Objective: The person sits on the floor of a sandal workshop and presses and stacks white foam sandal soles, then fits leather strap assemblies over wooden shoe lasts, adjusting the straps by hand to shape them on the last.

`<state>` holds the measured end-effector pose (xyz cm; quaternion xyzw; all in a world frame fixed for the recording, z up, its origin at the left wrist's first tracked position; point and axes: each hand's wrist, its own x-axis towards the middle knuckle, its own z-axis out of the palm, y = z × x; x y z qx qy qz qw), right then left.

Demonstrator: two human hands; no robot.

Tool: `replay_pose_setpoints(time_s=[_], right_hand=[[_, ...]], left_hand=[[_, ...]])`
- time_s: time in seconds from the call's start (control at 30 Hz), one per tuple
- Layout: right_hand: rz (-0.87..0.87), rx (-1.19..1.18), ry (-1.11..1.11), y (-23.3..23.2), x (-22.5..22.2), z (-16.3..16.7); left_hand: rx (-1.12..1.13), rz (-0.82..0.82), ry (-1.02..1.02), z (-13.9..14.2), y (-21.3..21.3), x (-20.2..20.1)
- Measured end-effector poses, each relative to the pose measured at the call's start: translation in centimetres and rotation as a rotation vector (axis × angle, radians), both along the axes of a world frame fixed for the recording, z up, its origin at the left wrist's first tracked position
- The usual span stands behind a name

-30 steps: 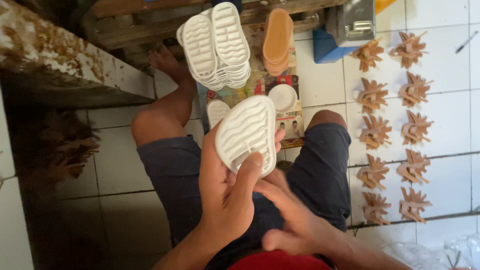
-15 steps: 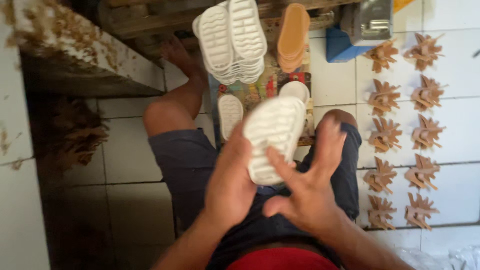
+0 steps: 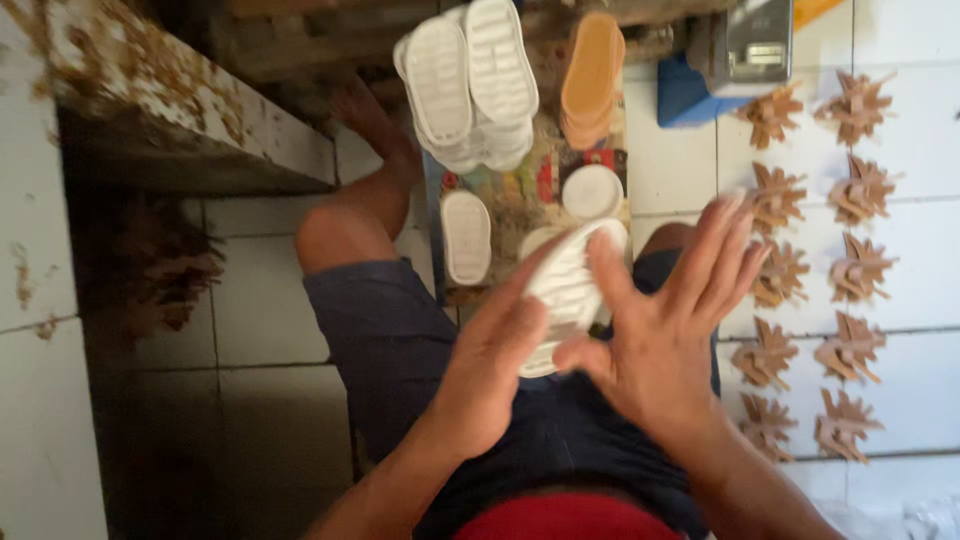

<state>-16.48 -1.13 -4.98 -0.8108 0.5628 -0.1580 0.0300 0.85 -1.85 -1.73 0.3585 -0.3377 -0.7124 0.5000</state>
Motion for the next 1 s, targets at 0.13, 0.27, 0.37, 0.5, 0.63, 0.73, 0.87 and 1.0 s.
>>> replay_pose_setpoints(time_s=[0.13, 0.27, 0.37, 0.5, 0.63, 0.73, 0.87, 1.0], right_hand=[[0.201, -0.06, 0.038, -0.2, 0.3, 0.7], [0.014, 0.056, -0.05, 0.0, -0.3, 0.0], [0.089, 0.062, -0.076, 1.0, -0.4, -1.4], [0.219, 0.167, -0.158, 4.2, 1.1, -3.3], [0.198, 0.181, -0.327, 5.1, 0.3, -4.6], [0.205, 0.193, -0.404, 4.8, -0.8, -4.3], [0.205, 0.169, -0.468, 4.0, -0.9, -2.8], [0.197, 0.199, -0.563, 2.2, -0.6, -0.7]], left_hand=[[0.067, 0.059, 0.308, -0.2, 0.0, -0.2], [0.167, 0.073, 0.156, -0.9, 0.1, -0.7], [0.18, 0.068, 0.146, -1.1, 0.0, -0.4], [0.152, 0.187, 0.347, -0.7, -0.2, 0.9], [0.003, 0.178, 0.201, -0.5, 1.0, 0.4], [-0.003, 0.202, 0.219, -1.3, 2.5, -0.8], [0.015, 0.198, 0.208, -2.5, 4.4, -1.6], [0.031, 0.168, 0.175, -2.7, 5.7, -2.0]])
